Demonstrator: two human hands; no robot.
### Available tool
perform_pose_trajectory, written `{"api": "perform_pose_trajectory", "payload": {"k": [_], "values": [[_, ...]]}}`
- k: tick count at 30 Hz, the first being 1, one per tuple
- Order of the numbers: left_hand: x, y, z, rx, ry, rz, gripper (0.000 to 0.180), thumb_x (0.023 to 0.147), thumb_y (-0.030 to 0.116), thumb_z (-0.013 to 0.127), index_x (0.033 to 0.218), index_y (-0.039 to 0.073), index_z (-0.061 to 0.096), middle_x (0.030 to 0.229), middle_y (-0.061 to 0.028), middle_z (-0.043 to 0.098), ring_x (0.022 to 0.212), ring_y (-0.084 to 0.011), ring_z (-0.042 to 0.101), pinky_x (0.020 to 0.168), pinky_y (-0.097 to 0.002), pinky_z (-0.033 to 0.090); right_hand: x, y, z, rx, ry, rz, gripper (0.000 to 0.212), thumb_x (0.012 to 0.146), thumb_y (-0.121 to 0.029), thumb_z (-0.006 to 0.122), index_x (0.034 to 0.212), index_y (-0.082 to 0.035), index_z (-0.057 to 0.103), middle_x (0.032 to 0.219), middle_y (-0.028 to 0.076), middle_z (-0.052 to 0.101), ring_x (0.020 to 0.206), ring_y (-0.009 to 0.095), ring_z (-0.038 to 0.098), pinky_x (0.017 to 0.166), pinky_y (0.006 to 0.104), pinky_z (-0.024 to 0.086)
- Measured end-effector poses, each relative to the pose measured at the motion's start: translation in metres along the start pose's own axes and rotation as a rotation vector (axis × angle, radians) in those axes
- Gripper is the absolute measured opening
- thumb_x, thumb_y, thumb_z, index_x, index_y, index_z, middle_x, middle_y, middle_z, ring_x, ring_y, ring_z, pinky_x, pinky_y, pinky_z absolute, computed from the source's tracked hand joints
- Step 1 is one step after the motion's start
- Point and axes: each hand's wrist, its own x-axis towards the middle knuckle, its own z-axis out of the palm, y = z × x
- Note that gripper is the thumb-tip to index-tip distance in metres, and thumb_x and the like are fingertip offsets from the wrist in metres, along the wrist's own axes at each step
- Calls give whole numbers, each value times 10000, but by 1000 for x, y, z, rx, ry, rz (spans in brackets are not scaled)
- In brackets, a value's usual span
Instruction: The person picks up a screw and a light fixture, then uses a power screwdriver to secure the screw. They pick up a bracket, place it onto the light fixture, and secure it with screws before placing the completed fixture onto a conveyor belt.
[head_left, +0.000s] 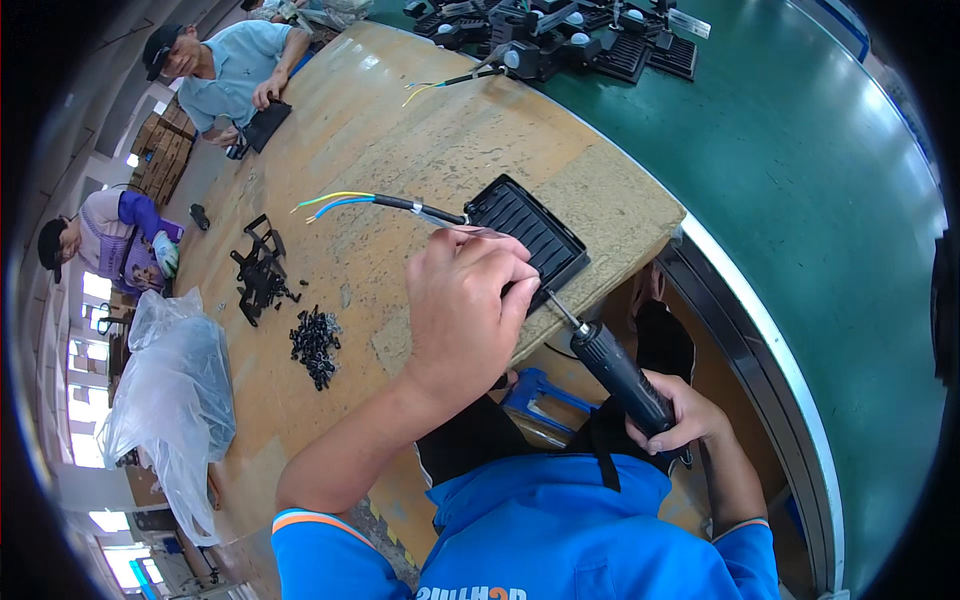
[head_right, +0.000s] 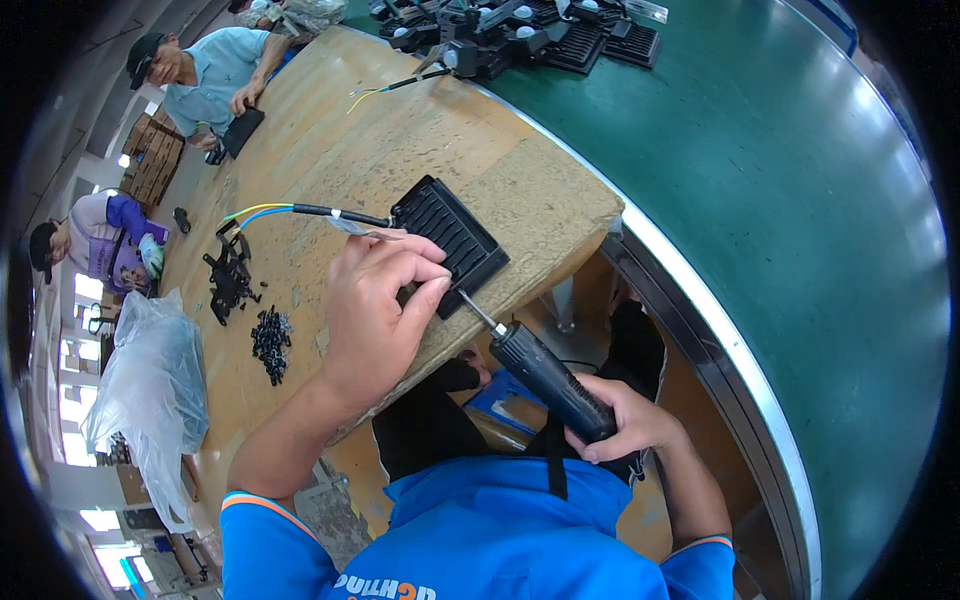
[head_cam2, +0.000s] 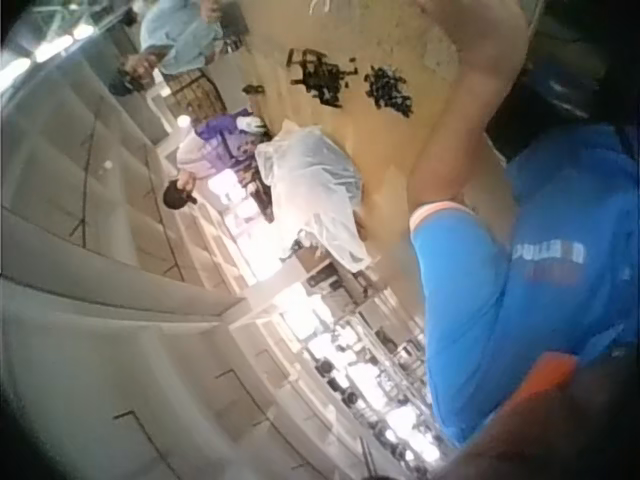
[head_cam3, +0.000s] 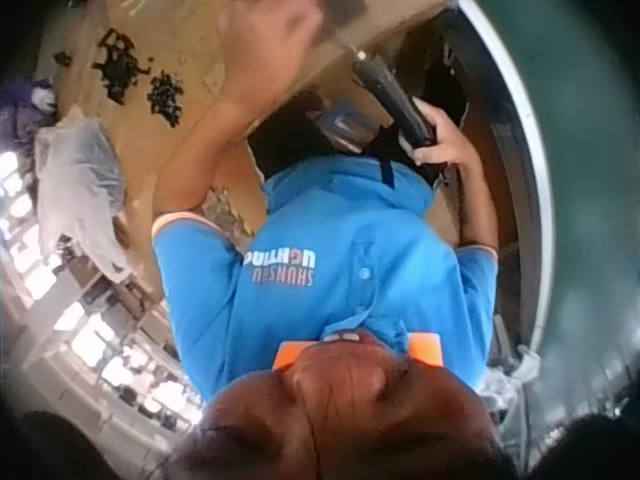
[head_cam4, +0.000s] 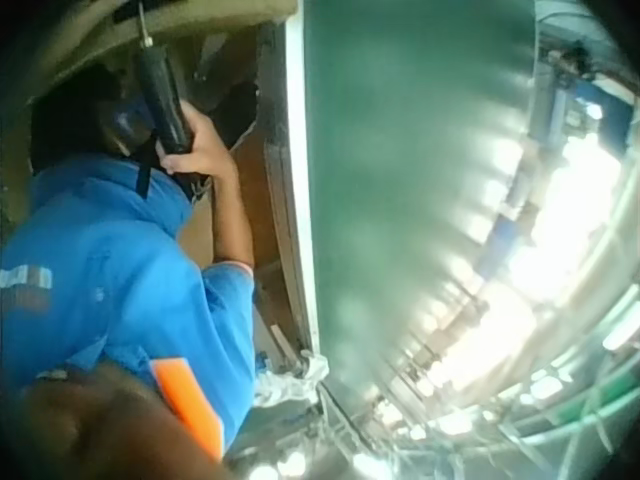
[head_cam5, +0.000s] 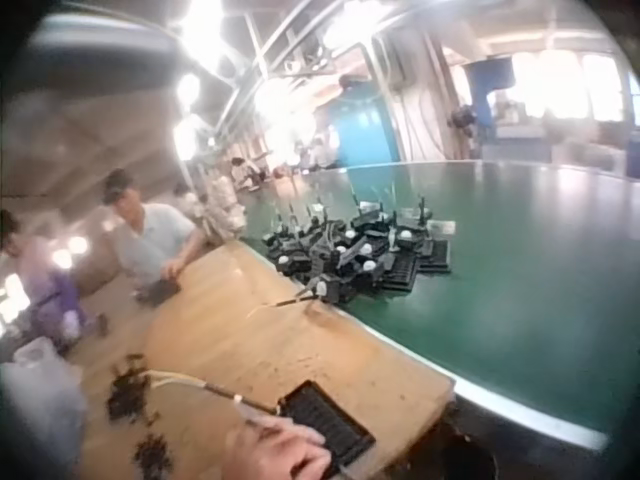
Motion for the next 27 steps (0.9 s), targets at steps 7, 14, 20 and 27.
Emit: {"api": "perform_pose_trajectory", "payload": {"k": [7,14,20,27], "values": [[4,6,3,85,5,7,35,733,87,638,740,70,608,895,-17,625,933,-221,515,784,-372,349,-7,-14,3,-276,119,-17,761,642,-113,750,1282,-6,353,764,61,562,661,107,553,618,243,465],[4,6,3,134,3,17,40,737,87,634,745,73,597,899,-17,621,923,-224,511,773,-377,338,1,-3,-7,-104,30,10,720,633,-123,765,1225,-3,374,731,87,569,613,119,562,544,248,476],[5,5,3,112,16,25,40,734,83,632,736,72,594,893,-21,624,923,-227,513,770,-378,338,1,-4,-14,-199,6,-11,769,651,-107,730,1313,-16,349,741,35,548,648,90,537,601,243,452],[4,4,6,162,7,30,46,740,91,633,737,76,590,890,-18,619,920,-226,513,765,-373,330,-8,-38,-4,-774,186,-38,793,628,-165,737,1307,23,371,872,78,585,749,150,571,712,265,462]]}}
